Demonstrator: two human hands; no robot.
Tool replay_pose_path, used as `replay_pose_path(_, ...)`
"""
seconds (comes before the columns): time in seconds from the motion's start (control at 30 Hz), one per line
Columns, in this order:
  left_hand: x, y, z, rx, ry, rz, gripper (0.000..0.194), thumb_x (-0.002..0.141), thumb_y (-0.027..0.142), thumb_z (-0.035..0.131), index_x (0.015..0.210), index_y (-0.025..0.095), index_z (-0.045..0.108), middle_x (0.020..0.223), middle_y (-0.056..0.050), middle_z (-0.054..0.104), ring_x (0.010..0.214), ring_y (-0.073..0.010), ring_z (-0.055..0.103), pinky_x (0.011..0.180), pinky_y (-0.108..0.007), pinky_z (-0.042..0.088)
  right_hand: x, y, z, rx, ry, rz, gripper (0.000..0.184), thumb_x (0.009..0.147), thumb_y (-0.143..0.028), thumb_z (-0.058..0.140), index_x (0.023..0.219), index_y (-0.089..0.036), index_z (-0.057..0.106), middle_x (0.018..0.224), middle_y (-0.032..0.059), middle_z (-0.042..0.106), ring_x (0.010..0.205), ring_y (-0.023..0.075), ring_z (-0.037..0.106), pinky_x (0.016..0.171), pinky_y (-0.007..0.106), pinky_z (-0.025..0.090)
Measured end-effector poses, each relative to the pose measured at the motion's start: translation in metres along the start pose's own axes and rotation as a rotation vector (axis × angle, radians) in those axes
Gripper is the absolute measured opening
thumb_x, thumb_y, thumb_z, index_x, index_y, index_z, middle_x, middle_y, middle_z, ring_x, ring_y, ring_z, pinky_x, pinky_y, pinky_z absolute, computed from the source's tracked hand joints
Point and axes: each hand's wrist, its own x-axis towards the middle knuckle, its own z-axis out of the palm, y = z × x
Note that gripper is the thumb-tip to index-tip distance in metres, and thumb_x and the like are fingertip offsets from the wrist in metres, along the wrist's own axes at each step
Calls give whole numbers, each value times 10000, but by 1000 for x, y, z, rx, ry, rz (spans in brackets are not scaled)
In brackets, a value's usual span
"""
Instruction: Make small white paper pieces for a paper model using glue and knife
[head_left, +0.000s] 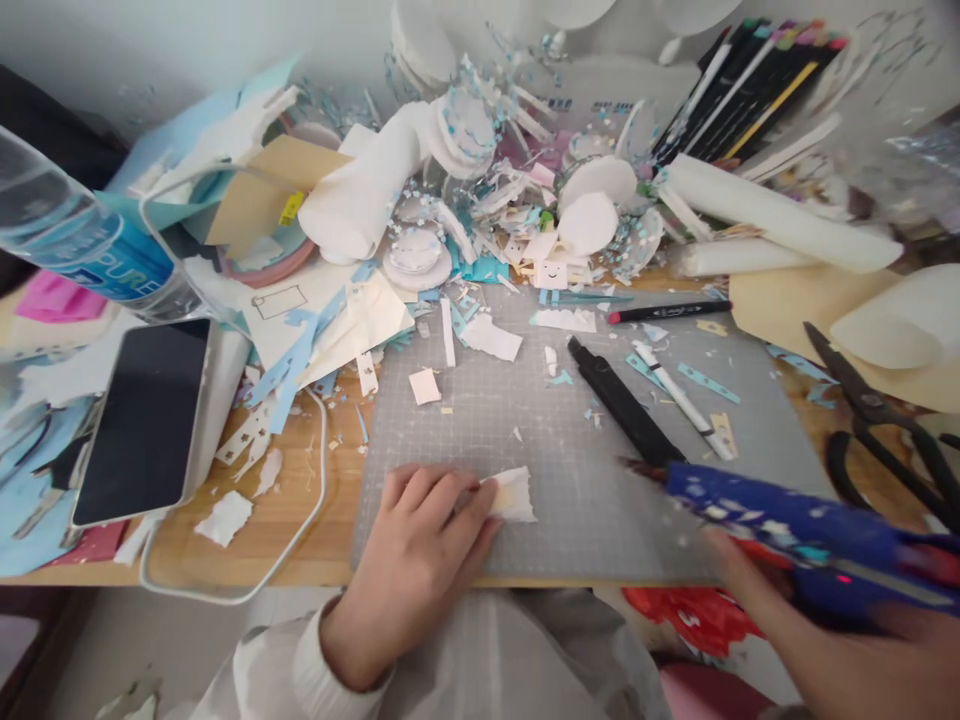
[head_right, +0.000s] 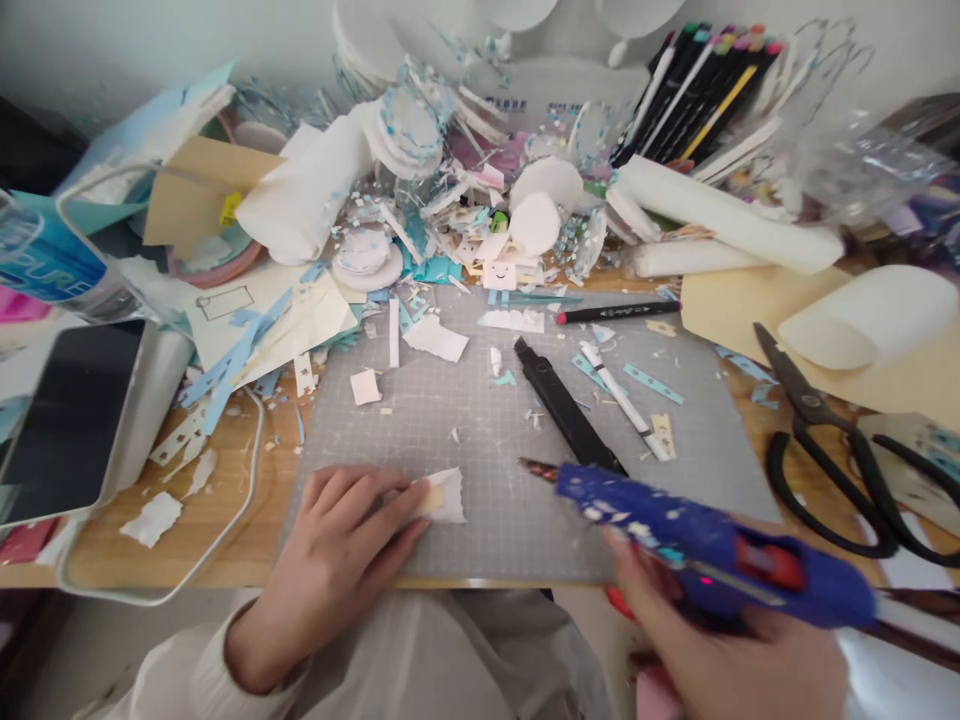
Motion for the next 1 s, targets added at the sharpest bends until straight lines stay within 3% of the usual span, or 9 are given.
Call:
replay_pose_path(0.13,1,0,0,6,-3,-1,210,927,176,571,1117,166,660,1005,-74,712,902,-220,589,829,-374,368,-14,-38,14,-64,-158,-25,322,675,-487,663,897,-280,555,703,22,640,582,246,643,544,361,510)
replay_pose_path(0.23,2,-1,-1,-1,-10,7,213,918,161,580,1114,151,662,1009,-79,714,909,-221,594,840,-378,363,-22,-50,23,-112,-211,-66,284,719,-442,608,933,-267,541,691,-3,637,595,239,653,570,344,509)
replay_pose_path(0.4,2,-1,-1,-13,-12,13,213,919,151,581,1118,151,657,999,-68,723,909,-218,598,850,-379,354,-23,-52,31,-205,-247,-188,224,758,-381,588,941,-260,545,592,-19,613,518,237,629,545,335,477)
replay_pose_path(0.77,2,1,-1,-23,34,-8,184,934,206,582,1091,165,667,973,-38,734,918,-200,603,860,-377,360,-18,-59,32,-375,-217,-213,288,813,-490,454,938,-249,549,575,9,614,517,277,625,513,347,455)
replay_pose_path(1.0,3,1,-1,-69,32,-19,218,899,235,604,1082,142,678,988,-56,724,924,-220,602,859,-395,356,-19,-57,30,-408,-193,-333,268,869,-485,410,940,-249,516,556,2,608,507,273,629,503,348,430)
